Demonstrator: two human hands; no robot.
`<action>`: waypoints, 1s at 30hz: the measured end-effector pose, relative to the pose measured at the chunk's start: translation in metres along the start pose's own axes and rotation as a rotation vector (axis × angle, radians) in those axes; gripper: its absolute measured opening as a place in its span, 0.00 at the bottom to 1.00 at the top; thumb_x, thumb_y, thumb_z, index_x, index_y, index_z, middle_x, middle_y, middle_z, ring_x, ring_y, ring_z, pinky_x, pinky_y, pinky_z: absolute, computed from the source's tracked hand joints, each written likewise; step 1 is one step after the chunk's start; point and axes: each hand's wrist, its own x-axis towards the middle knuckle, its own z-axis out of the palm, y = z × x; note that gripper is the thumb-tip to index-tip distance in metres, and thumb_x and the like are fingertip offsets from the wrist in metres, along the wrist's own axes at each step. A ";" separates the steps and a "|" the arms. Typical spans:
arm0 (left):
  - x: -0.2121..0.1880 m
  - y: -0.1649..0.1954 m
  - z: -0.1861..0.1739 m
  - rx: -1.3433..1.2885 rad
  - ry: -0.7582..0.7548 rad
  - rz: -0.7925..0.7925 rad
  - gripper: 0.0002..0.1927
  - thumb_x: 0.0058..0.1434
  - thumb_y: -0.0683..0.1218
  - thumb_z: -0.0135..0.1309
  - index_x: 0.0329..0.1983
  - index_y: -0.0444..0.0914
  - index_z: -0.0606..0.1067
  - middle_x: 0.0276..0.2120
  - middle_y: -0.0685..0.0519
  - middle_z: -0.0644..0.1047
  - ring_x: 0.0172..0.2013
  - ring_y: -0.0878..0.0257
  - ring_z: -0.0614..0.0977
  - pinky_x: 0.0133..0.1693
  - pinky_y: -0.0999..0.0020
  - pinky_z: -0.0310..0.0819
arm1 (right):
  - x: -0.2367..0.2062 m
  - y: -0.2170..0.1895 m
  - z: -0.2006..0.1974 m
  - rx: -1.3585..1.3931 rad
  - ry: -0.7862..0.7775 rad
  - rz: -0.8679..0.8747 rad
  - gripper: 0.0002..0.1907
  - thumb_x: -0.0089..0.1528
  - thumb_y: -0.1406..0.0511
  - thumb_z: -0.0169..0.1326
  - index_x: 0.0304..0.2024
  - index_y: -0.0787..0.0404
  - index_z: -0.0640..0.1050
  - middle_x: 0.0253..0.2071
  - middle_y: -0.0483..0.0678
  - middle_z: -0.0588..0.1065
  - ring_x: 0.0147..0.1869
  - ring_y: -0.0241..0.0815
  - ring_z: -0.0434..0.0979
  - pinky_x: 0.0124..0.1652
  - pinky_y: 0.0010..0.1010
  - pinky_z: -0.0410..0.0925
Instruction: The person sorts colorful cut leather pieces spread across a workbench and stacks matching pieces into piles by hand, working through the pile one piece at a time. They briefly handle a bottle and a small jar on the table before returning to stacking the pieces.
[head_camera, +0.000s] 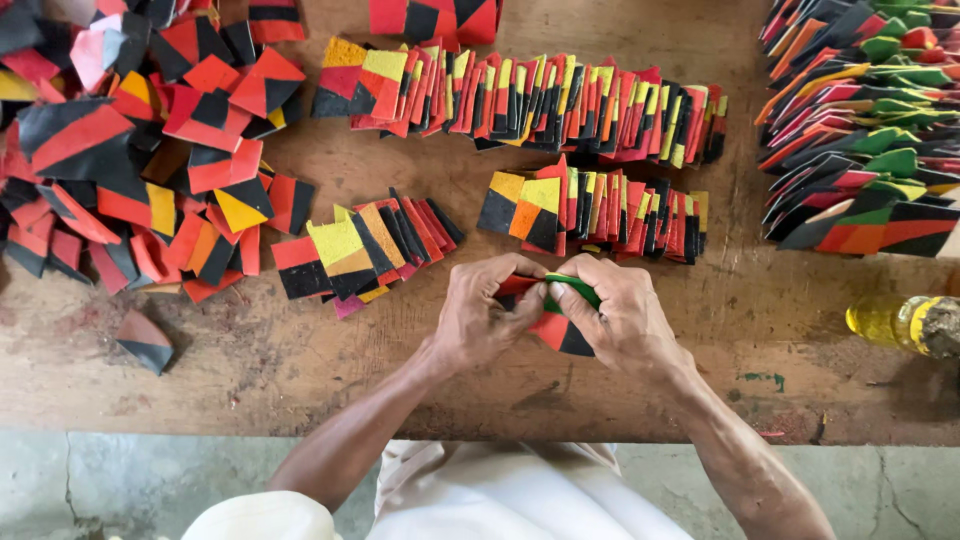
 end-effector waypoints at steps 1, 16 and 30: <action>-0.001 0.000 -0.001 0.016 0.008 0.018 0.07 0.61 0.41 0.60 0.41 0.34 0.79 0.29 0.50 0.82 0.29 0.72 0.82 0.31 0.71 0.77 | 0.001 -0.001 -0.002 0.024 -0.039 0.057 0.07 0.66 0.64 0.57 0.41 0.61 0.79 0.30 0.49 0.78 0.33 0.41 0.77 0.35 0.34 0.70; -0.015 -0.016 -0.003 -0.819 0.172 -0.190 0.08 0.64 0.35 0.60 0.46 0.31 0.78 0.43 0.51 0.82 0.42 0.69 0.81 0.48 0.73 0.77 | -0.044 0.002 0.064 0.818 0.236 -0.085 0.34 0.61 0.64 0.65 0.66 0.59 0.67 0.65 0.44 0.69 0.70 0.38 0.68 0.69 0.36 0.62; 0.001 0.050 -0.048 0.219 -0.193 0.374 0.36 0.49 0.43 0.71 0.62 0.37 0.71 0.58 0.42 0.75 0.61 0.49 0.72 0.64 0.53 0.63 | -0.038 -0.029 -0.039 -0.035 -0.079 0.072 0.15 0.56 0.70 0.64 0.46 0.63 0.79 0.35 0.47 0.81 0.36 0.34 0.79 0.39 0.27 0.73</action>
